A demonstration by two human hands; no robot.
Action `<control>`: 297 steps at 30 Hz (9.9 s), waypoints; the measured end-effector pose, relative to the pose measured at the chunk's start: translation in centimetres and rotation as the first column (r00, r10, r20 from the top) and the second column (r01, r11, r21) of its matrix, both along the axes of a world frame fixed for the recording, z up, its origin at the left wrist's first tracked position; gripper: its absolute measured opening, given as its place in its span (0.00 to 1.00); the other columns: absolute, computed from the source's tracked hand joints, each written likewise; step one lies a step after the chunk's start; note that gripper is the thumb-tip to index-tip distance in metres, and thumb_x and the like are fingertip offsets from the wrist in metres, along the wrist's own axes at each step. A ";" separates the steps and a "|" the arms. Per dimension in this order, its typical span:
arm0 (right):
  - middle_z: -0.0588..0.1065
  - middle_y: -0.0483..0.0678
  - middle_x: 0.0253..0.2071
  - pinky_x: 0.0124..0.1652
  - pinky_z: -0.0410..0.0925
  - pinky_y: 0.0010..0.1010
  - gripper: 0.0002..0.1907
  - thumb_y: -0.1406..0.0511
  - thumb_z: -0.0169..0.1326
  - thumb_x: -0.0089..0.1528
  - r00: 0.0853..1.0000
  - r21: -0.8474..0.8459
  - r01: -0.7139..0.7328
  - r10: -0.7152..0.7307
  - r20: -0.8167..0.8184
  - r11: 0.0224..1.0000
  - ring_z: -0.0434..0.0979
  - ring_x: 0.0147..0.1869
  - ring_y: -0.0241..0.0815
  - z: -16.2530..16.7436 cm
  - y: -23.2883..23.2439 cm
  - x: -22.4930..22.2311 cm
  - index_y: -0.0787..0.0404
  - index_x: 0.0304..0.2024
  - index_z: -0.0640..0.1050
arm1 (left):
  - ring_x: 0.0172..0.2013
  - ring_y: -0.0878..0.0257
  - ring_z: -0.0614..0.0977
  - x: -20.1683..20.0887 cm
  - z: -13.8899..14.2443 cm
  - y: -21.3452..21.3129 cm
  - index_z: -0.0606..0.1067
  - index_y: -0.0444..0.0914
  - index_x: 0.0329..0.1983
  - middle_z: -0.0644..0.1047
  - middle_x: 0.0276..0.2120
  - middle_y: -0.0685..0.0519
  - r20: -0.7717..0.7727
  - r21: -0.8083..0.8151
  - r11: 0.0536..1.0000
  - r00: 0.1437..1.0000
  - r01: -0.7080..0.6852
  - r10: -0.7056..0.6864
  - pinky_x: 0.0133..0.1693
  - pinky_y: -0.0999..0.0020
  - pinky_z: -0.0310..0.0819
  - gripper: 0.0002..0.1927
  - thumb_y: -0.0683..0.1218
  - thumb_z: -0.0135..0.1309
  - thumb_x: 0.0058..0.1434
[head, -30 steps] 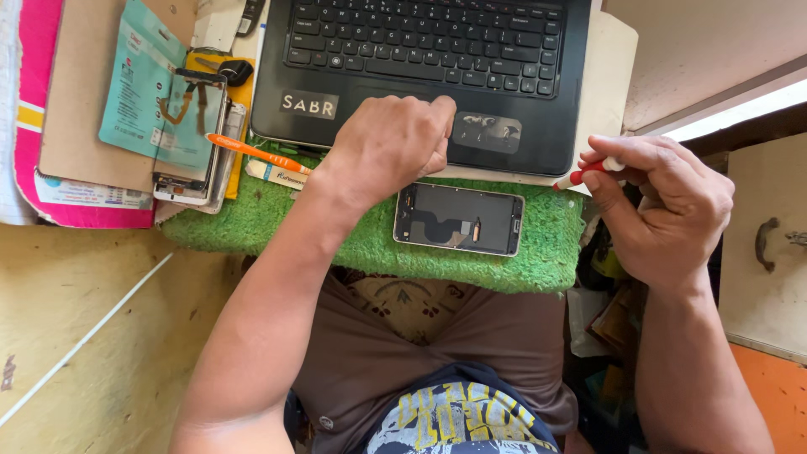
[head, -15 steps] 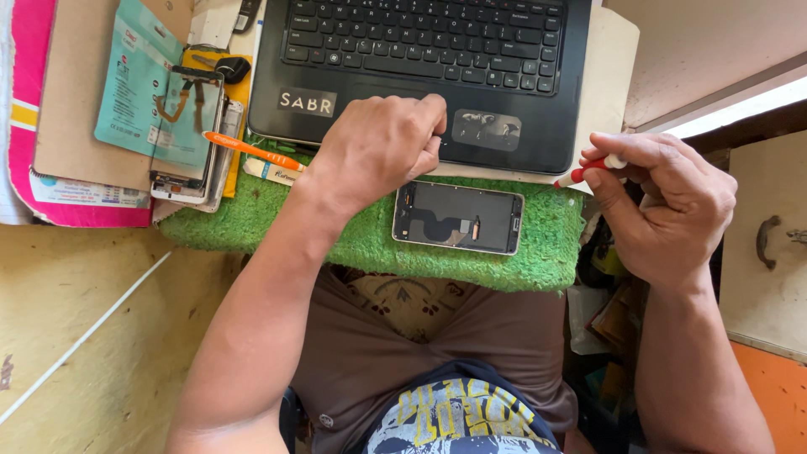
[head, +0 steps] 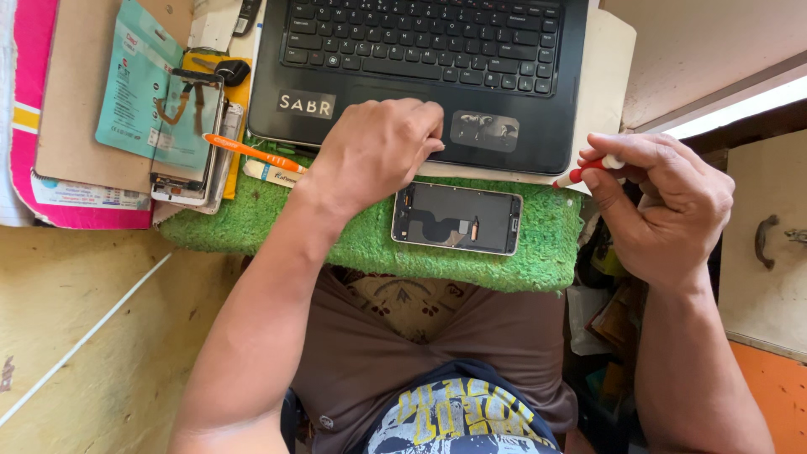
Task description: The person uses a red-handled screwdriver to pry and separate the screen from the smartphone frame. They work along the edges and corners, gradually lifting the screen while holding the phone steady on their lap.
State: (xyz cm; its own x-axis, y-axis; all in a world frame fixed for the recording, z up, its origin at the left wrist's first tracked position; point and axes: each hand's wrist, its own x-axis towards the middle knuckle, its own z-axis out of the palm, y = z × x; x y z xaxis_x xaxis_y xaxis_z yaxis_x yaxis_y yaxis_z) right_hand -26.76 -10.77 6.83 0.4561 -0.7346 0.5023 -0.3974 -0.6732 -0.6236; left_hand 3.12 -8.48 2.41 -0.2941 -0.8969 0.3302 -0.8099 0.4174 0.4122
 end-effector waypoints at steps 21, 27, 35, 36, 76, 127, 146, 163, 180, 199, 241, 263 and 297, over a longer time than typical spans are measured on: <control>0.80 0.53 0.42 0.36 0.69 0.19 0.12 0.77 0.64 0.64 1.000 -0.007 0.020 -0.020 -0.011 1.000 0.78 0.41 0.34 0.1 0.0 -0.1 0.69 0.50 0.80 | 0.32 0.46 0.83 -0.4 0.1 -0.7 0.75 0.37 0.32 0.78 0.32 0.49 -0.094 -0.001 1.000 0.995 0.009 -0.009 0.33 0.54 0.76 0.08 0.45 0.61 0.63; 0.80 0.53 0.40 0.36 0.65 0.21 0.13 0.78 0.64 0.63 0.999 -0.006 0.042 -0.042 -0.026 0.999 0.76 0.38 0.33 0.3 0.1 -0.1 0.70 0.49 0.81 | 0.33 0.48 0.83 -1.1 -0.3 -1.2 0.75 0.37 0.33 0.79 0.34 0.49 -0.106 -0.026 0.999 0.994 0.019 -0.021 0.34 0.55 0.77 0.06 0.43 0.59 0.65; 0.80 0.51 0.44 0.39 0.69 0.16 0.11 0.76 0.64 0.69 1.000 0.023 -0.024 0.024 0.021 0.999 0.79 0.42 0.30 -0.3 -0.1 -0.5 0.68 0.53 0.80 | 0.33 0.47 0.82 -0.6 0.0 -1.1 0.76 0.37 0.31 0.78 0.32 0.49 -0.167 0.049 0.999 0.986 0.015 -0.007 0.34 0.54 0.75 0.12 0.48 0.65 0.58; 0.80 0.51 0.43 0.39 0.69 0.16 0.11 0.76 0.64 0.68 1.000 0.022 -0.019 0.019 0.019 1.000 0.79 0.42 0.31 -0.3 -0.1 -0.5 0.68 0.52 0.80 | 0.33 0.47 0.82 -0.8 -0.1 -1.3 0.76 0.37 0.31 0.78 0.31 0.49 -0.155 0.036 0.999 0.988 0.012 -0.006 0.34 0.53 0.75 0.12 0.49 0.65 0.58; 0.80 0.52 0.42 0.40 0.70 0.20 0.12 0.77 0.64 0.66 1.000 -0.023 -0.008 0.008 0.003 1.000 0.79 0.43 0.36 0.3 -0.1 -0.5 0.69 0.50 0.80 | 0.33 0.47 0.83 -9.0 -2.5 1.0 0.74 0.37 0.32 0.77 0.32 0.46 -0.020 0.070 0.985 0.987 0.159 -0.158 0.34 0.53 0.79 0.04 0.40 0.49 0.60; 0.79 0.54 0.45 0.46 0.78 0.24 0.15 0.77 0.61 0.68 0.983 0.082 -0.178 0.174 0.051 0.981 0.84 0.47 0.39 -1.8 0.1 0.3 0.67 0.57 0.78 | 0.45 0.50 0.78 -5.2 0.0 6.6 0.75 0.36 0.38 0.76 0.39 0.47 -0.234 0.080 0.995 0.969 -0.056 0.074 0.50 0.54 0.73 0.06 0.41 0.60 0.60; 0.79 0.55 0.48 0.46 0.78 0.25 0.19 0.77 0.63 0.69 0.987 0.008 -0.133 0.131 0.094 0.991 0.84 0.47 0.40 -3.9 1.1 2.2 0.67 0.61 0.75 | 0.61 0.49 0.72 -4.6 -3.7 9.6 0.70 0.36 0.62 0.73 0.56 0.46 -0.186 -0.032 0.986 0.970 -0.166 0.157 0.63 0.50 0.60 0.42 0.66 0.66 0.53; 0.80 0.54 0.46 0.46 0.77 0.25 0.20 0.76 0.65 0.69 0.995 -0.058 -0.101 0.102 0.012 0.993 0.84 0.47 0.40 -3.8 0.8 2.1 0.65 0.62 0.76 | 0.60 0.49 0.73 -4.4 -3.7 9.6 0.71 0.35 0.60 0.73 0.56 0.46 -0.209 -0.040 0.988 0.968 -0.152 0.141 0.63 0.51 0.62 0.41 0.65 0.66 0.53; 0.79 0.52 0.44 0.40 0.75 0.24 0.21 0.74 0.68 0.62 0.986 -0.065 -0.161 0.164 0.041 0.985 0.83 0.45 0.39 -3.4 0.0 3.5 0.61 0.57 0.80 | 0.59 0.49 0.73 -4.5 -3.6 9.6 0.72 0.36 0.59 0.73 0.55 0.47 -0.213 -0.029 0.988 0.967 -0.152 0.142 0.63 0.50 0.63 0.39 0.65 0.66 0.53; 0.81 0.52 0.48 0.46 0.79 0.26 0.19 0.78 0.58 0.70 0.971 0.015 -0.240 0.240 -0.014 0.971 0.85 0.47 0.40 -2.8 0.4 3.3 0.62 0.62 0.76 | 0.58 0.50 0.70 -4.5 -3.2 9.3 0.73 0.50 0.66 0.71 0.54 0.49 -0.051 -0.025 0.995 0.994 -0.098 0.097 0.61 0.50 0.61 0.35 0.67 0.61 0.59; 0.80 0.52 0.46 0.45 0.77 0.25 0.19 0.72 0.63 0.67 0.981 0.073 -0.191 0.188 0.044 0.979 0.84 0.47 0.39 -2.1 0.4 3.9 0.64 0.60 0.76 | 0.59 0.51 0.67 -5.7 -3.7 9.2 0.71 0.58 0.68 0.67 0.57 0.47 0.132 -0.045 0.988 0.980 -0.146 0.150 0.61 0.50 0.59 0.31 0.70 0.53 0.63; 0.79 0.55 0.44 0.43 0.77 0.26 0.19 0.72 0.67 0.63 0.989 -0.013 -0.145 0.145 0.025 0.989 0.83 0.45 0.39 -2.5 0.3 3.9 0.67 0.56 0.79 | 0.58 0.49 0.66 -6.1 -3.8 9.1 0.69 0.62 0.69 0.65 0.57 0.46 0.195 -0.025 0.988 0.969 -0.150 0.152 0.59 0.48 0.59 0.32 0.69 0.54 0.61; 0.78 0.54 0.47 0.45 0.80 0.24 0.19 0.76 0.62 0.69 0.962 0.075 -0.215 0.198 0.189 0.974 0.84 0.50 0.39 -4.6 1.4 4.9 0.64 0.62 0.76 | 0.59 0.44 0.73 -3.4 -3.4 10.1 0.64 0.35 0.67 0.74 0.55 0.44 -0.261 -0.018 0.991 0.958 -0.132 0.123 0.64 0.50 0.64 0.46 0.62 0.69 0.52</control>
State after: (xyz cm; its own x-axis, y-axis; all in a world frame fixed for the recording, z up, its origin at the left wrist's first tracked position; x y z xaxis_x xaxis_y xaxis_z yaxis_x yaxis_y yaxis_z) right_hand -21.90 -9.35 2.28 0.5119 -0.6818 0.5226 -0.1322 -0.6636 -0.7363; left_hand -0.31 1.62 -0.98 -0.0783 -0.9080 0.4117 -0.7251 0.3353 0.6016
